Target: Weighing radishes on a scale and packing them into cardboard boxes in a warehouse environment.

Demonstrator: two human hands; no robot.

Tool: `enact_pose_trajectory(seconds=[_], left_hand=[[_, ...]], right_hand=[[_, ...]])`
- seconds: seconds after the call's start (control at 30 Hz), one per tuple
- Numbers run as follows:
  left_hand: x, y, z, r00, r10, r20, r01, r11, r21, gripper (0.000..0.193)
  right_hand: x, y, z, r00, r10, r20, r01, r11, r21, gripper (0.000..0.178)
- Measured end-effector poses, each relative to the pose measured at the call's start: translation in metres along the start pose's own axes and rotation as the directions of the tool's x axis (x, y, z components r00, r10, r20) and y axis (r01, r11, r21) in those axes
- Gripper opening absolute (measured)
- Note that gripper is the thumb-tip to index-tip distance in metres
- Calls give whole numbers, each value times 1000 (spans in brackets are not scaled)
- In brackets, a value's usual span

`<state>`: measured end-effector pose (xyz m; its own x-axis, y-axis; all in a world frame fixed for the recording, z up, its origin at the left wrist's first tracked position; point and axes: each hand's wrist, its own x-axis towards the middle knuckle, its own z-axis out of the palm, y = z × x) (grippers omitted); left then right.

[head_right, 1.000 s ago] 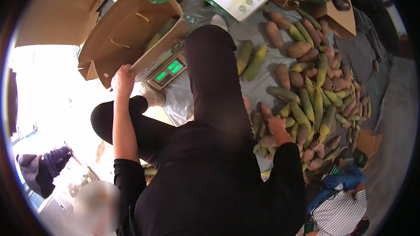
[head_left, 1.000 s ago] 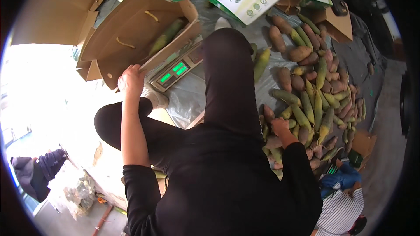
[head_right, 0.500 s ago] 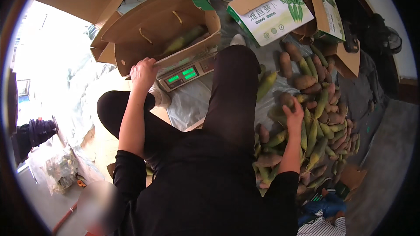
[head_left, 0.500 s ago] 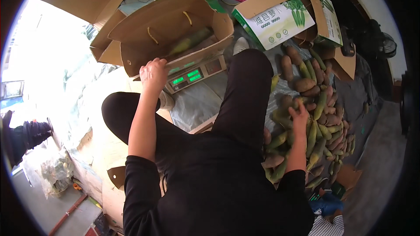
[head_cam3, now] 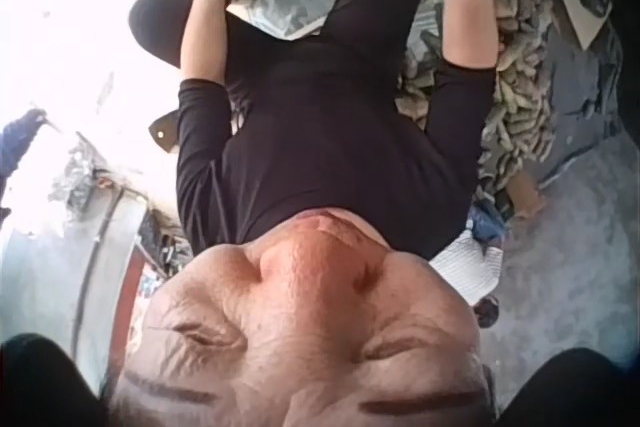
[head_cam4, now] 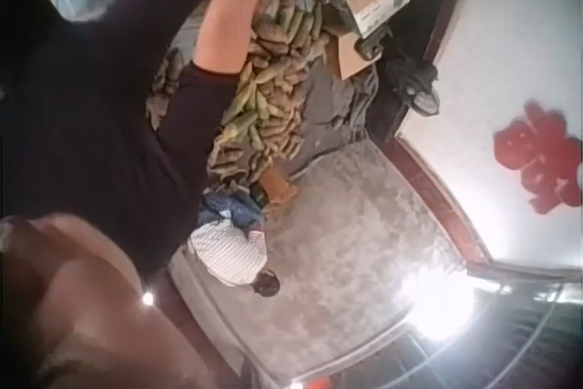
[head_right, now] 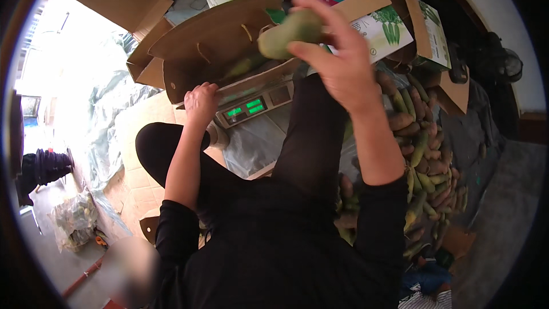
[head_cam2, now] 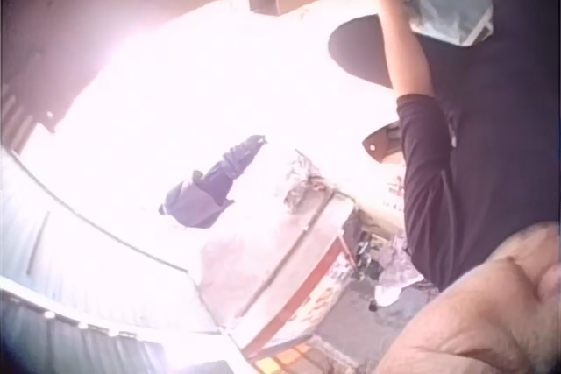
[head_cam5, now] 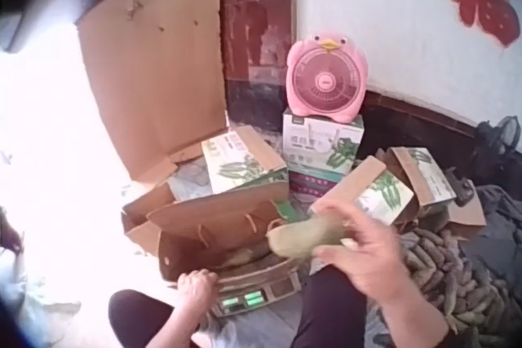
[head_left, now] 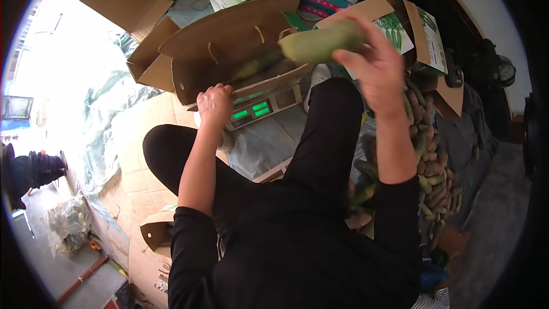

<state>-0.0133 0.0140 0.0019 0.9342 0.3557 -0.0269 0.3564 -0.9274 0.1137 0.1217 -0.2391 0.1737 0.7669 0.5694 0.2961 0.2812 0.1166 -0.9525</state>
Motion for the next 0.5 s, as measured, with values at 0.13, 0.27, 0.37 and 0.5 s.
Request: enact_pose_trajectory(seconds=[0.13,0.27,0.37,0.5], left_hand=[[0,5,-5,1000,15,-21,-15,1000,15,9],[2,5,1,1000,20,0,-20,1000,4,14],[2,5,1,1000,11,0,-11,1000,9,14],[2,4,-1,1000,7,3,-7,999,38,13]], right_hand=[[35,42,55,972,-166,168,208,938,-279,47],[60,67,109,927,-177,330,346,739,-577,47],[71,72,140,906,-19,422,350,592,-726,50],[70,83,126,910,-201,364,399,666,-631,46]])
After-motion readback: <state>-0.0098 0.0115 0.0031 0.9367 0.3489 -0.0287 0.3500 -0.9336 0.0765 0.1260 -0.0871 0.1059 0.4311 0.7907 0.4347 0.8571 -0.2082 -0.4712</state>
